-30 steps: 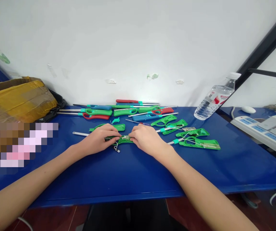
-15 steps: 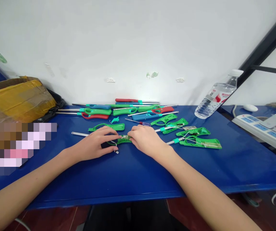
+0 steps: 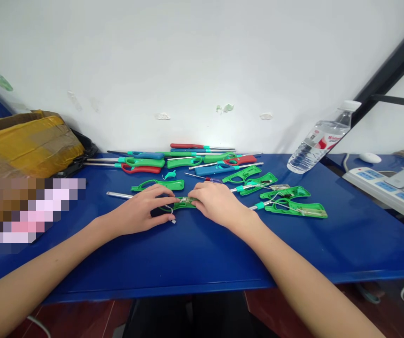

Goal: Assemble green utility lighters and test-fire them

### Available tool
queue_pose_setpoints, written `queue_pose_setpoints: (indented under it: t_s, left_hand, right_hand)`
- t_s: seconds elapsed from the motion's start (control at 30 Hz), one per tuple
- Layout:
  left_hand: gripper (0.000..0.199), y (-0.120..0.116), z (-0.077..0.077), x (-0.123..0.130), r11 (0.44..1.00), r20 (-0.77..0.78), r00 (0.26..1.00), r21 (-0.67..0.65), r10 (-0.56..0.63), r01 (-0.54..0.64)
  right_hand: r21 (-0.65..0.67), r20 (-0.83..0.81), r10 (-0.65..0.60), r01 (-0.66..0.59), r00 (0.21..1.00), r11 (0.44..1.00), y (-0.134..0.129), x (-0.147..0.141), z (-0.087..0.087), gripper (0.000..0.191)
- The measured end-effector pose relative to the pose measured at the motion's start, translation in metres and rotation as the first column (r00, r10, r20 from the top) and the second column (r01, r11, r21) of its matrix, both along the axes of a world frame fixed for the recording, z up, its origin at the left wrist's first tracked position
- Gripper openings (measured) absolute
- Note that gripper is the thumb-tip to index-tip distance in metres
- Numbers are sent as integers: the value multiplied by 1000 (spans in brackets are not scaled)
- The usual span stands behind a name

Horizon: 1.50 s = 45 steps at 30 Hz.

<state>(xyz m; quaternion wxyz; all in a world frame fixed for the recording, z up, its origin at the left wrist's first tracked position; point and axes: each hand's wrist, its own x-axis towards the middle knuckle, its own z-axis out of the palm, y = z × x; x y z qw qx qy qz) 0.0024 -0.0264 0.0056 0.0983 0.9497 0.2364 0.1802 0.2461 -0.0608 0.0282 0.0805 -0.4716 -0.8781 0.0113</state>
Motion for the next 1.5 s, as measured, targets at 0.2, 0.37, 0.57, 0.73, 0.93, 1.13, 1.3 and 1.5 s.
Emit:
queue_pose_setpoints:
  t_s: [0.2, 0.37, 0.57, 0.73, 0.93, 1.13, 1.3, 1.5]
  left_hand:
    - [43, 1, 1, -2, 1000, -5, 1000, 18, 2, -2]
    - [49, 7, 8, -14, 998, -19, 1000, 60, 1, 0]
    - [46, 18, 16, -33, 994, -90, 995, 107, 34, -24]
    - [41, 21, 18, -39, 990, -156, 986, 136, 58, -36]
    - [27, 25, 22, -46, 989, -161, 984, 136, 80, -59]
    - [18, 28, 20, -47, 995, -172, 985, 96, 33, -17]
    - [19, 28, 18, -47, 993, -201, 978, 113, 64, -42]
    - [22, 26, 16, -45, 991, -227, 970, 118, 89, -63]
  right_hand:
    - [21, -44, -10, 11, 999, 1000, 0, 4, 1, 30]
    - [36, -133, 56, -52, 990, 998, 0, 4, 2, 31]
    - [-37, -150, 140, -147, 979, 988, -2, 1, 1, 24]
    - [-16, -148, 135, -139, 980, 990, -2, 2, 0, 25]
    - [143, -248, 255, -225, 935, 964, -7, -11, -10, 22]
    - [159, -256, 267, -232, 929, 960, -15, -32, -25, 19]
    - [159, -265, 264, -228, 927, 961, -13, -33, -27, 12]
    - [236, -300, 260, -193, 918, 952, -12, -29, -21, 11]
